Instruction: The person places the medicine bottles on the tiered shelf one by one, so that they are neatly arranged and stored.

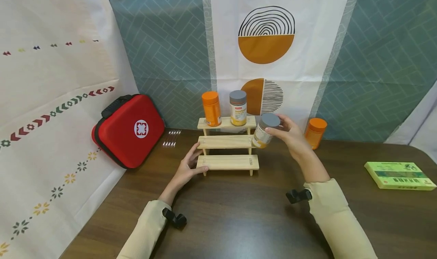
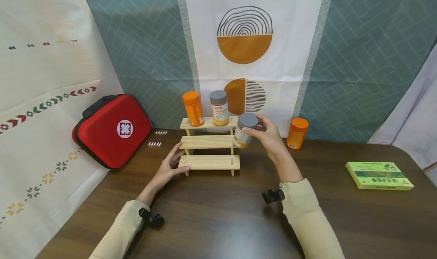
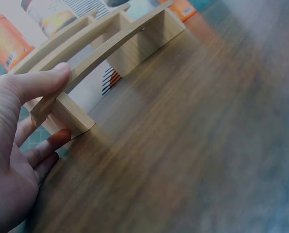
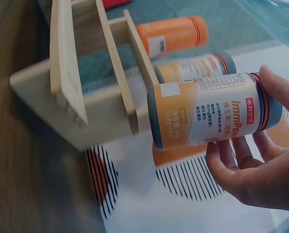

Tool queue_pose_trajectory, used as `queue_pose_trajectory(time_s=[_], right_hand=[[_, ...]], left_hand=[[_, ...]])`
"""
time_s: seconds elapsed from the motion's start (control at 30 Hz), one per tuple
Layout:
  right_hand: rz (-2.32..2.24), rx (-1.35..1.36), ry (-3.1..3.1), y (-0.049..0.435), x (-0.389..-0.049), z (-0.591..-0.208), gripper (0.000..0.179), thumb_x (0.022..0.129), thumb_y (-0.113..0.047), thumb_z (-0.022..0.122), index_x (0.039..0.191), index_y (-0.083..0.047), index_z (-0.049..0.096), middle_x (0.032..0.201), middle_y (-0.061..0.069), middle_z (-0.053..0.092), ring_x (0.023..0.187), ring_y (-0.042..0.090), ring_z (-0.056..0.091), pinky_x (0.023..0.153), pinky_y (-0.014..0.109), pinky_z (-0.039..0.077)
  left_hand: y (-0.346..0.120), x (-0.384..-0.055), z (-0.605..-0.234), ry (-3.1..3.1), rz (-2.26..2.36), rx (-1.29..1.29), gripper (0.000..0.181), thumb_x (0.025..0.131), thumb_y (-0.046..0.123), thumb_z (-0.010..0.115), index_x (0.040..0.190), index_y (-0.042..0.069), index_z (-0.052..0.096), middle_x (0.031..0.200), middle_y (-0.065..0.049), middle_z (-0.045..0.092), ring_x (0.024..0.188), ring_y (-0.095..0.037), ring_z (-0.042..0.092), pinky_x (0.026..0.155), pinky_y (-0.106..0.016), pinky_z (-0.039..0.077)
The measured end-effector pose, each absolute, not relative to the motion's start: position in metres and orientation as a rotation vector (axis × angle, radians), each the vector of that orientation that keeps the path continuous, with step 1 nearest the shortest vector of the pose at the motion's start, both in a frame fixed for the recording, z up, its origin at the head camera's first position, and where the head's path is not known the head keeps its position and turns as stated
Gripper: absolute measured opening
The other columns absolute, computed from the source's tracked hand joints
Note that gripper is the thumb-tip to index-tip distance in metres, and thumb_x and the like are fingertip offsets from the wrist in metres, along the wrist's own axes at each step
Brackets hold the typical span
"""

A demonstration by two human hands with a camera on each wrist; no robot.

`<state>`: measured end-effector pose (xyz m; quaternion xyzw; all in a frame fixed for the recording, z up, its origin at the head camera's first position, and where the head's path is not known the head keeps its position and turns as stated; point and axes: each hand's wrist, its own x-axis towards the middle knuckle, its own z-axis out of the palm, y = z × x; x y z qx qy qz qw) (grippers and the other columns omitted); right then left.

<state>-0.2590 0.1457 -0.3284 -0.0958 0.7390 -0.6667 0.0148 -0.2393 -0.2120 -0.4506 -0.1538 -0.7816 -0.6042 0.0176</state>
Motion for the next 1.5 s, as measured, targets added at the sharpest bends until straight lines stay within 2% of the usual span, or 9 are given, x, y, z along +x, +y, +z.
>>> queue_pose_trajectory(time_s=[0.23, 0.5, 0.77, 1.0, 1.23, 1.5], right_hand=[[-2.144, -0.304, 2.224, 0.122, -0.262, -0.327, 0.064, 0.092, -0.013, 0.064, 0.148, -0.006, 0.035, 0.132, 0.005, 0.047, 0.121, 0.018, 0.048, 0.112, 0.042, 0.032], [-2.214, -0.350, 2.118, 0.089, -0.264, -0.326, 0.063, 0.090, -0.009, 0.066, 0.146, -0.008, 0.037, 0.140, 0.012, 0.045, 0.131, 0.028, 0.046, 0.116, 0.045, 0.029], [-2.243, -0.366, 2.055, 0.067, -0.265, -0.326, 0.064, 0.089, -0.006, 0.067, 0.146, -0.008, 0.038, 0.145, 0.016, 0.043, 0.135, 0.032, 0.045, 0.112, 0.046, 0.034], [-2.231, -0.323, 2.075, 0.047, -0.267, -0.327, 0.063, 0.089, -0.009, 0.070, 0.145, -0.013, 0.042, 0.145, 0.014, 0.046, 0.134, 0.030, 0.047, 0.113, 0.045, 0.036], [-2.204, -0.296, 2.105, 0.028, -0.267, -0.332, 0.062, 0.087, -0.013, 0.073, 0.143, -0.018, 0.046, 0.143, 0.011, 0.049, 0.133, 0.027, 0.047, 0.113, 0.042, 0.038], [-2.256, -0.326, 2.090, 0.015, -0.267, -0.336, 0.062, 0.087, -0.010, 0.072, 0.143, -0.015, 0.046, 0.143, 0.014, 0.050, 0.134, 0.029, 0.047, 0.112, 0.044, 0.038]], left_hand=[[-0.209, -0.241, -0.449, -2.411, -1.926, -0.501, 0.093, 0.084, 0.003, 0.074, 0.156, 0.029, 0.021, 0.153, -0.019, 0.040, 0.133, -0.041, 0.048, 0.110, -0.059, 0.033], [-0.213, -0.240, -0.451, -2.420, -1.892, -0.482, 0.094, 0.083, 0.002, 0.075, 0.157, 0.026, 0.021, 0.152, -0.020, 0.042, 0.131, -0.040, 0.050, 0.107, -0.054, 0.038], [-0.212, -0.240, -0.455, -2.410, -1.905, -0.490, 0.093, 0.084, 0.001, 0.074, 0.157, 0.024, 0.021, 0.152, -0.022, 0.040, 0.132, -0.043, 0.048, 0.110, -0.059, 0.032], [-0.214, -0.240, -0.452, -2.405, -1.903, -0.487, 0.094, 0.083, 0.001, 0.075, 0.156, 0.027, 0.022, 0.152, -0.020, 0.041, 0.130, -0.043, 0.050, 0.108, -0.057, 0.035], [-0.216, -0.241, -0.452, -2.413, -1.884, -0.473, 0.093, 0.084, 0.001, 0.073, 0.157, 0.023, 0.021, 0.152, -0.022, 0.040, 0.131, -0.044, 0.049, 0.109, -0.058, 0.035], [-0.213, -0.240, -0.453, -2.423, -1.891, -0.479, 0.092, 0.084, 0.002, 0.073, 0.157, 0.024, 0.021, 0.152, -0.022, 0.041, 0.132, -0.043, 0.048, 0.109, -0.059, 0.034]])
